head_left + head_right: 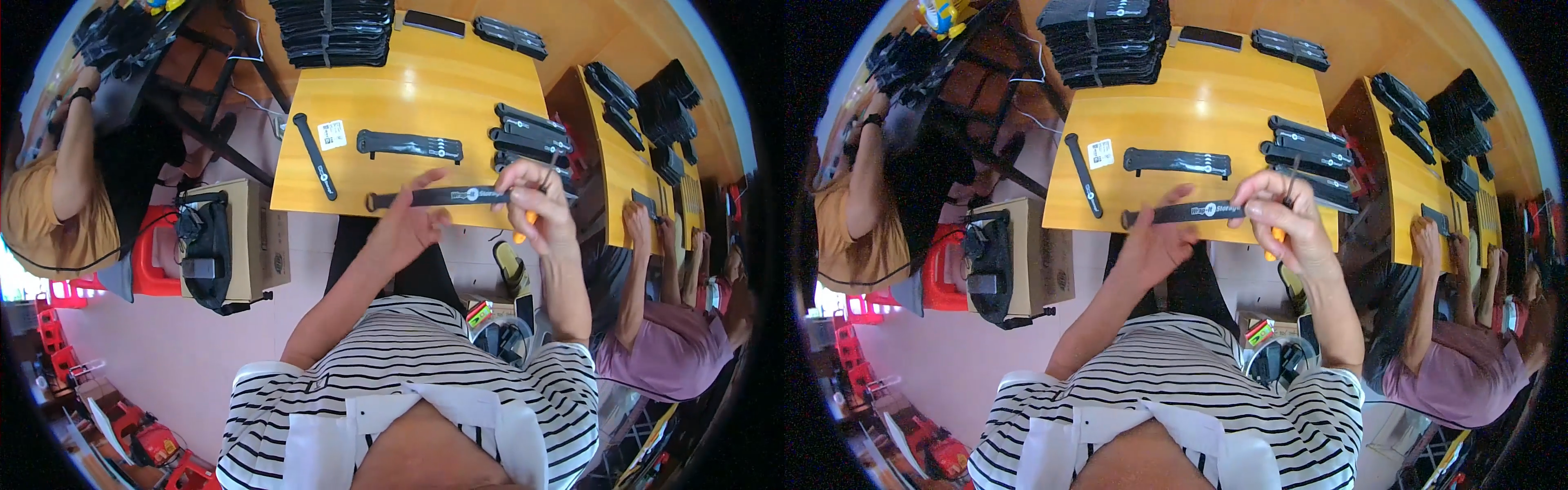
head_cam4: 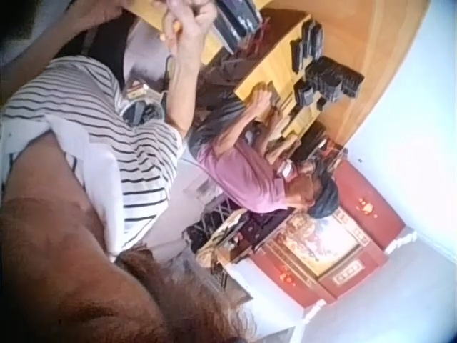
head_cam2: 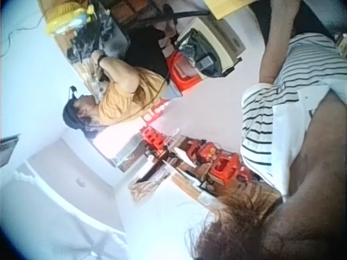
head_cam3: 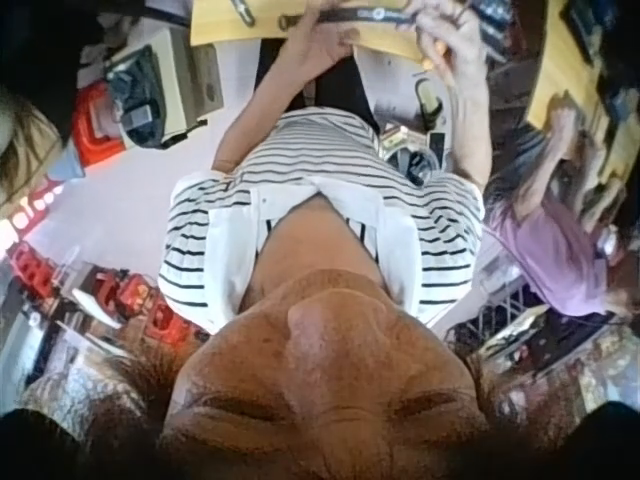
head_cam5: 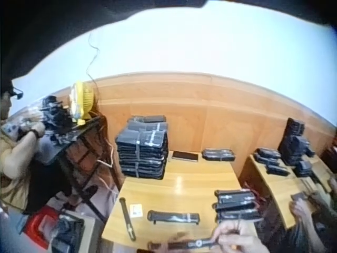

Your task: Applying small hardware components to black straps using a hand tool.

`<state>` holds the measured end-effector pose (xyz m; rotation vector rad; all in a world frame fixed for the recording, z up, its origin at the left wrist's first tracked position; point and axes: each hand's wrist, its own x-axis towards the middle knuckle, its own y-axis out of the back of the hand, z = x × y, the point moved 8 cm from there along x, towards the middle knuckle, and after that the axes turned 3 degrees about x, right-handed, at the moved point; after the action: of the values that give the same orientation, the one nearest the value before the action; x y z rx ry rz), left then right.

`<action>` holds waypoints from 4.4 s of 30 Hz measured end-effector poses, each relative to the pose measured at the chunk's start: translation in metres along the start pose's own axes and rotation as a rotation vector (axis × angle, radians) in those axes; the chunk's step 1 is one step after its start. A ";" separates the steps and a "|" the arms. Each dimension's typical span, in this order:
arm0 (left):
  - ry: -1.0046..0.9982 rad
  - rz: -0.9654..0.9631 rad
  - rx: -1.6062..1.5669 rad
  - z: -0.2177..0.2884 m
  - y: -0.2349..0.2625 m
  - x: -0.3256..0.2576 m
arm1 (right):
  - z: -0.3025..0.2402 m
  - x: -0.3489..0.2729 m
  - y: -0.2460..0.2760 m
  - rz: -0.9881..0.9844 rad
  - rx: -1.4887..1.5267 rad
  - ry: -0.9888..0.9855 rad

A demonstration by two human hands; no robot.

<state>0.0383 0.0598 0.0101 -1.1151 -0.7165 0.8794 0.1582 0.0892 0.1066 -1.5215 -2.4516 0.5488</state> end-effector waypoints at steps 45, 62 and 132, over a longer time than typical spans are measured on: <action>-0.061 0.662 1.211 0.115 0.114 0.020 | 0.130 0.053 0.123 0.441 -0.425 -0.158; -0.152 0.856 1.352 0.140 0.139 0.038 | 0.148 0.067 0.146 0.669 -0.284 -0.230; -0.262 0.894 1.455 0.140 0.140 0.039 | 0.140 0.073 0.155 0.813 -0.810 -0.241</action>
<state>-0.0939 0.1824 -0.0805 0.0981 0.3739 1.8574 0.2018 0.1876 -0.0862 -2.9527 -2.2233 -0.2493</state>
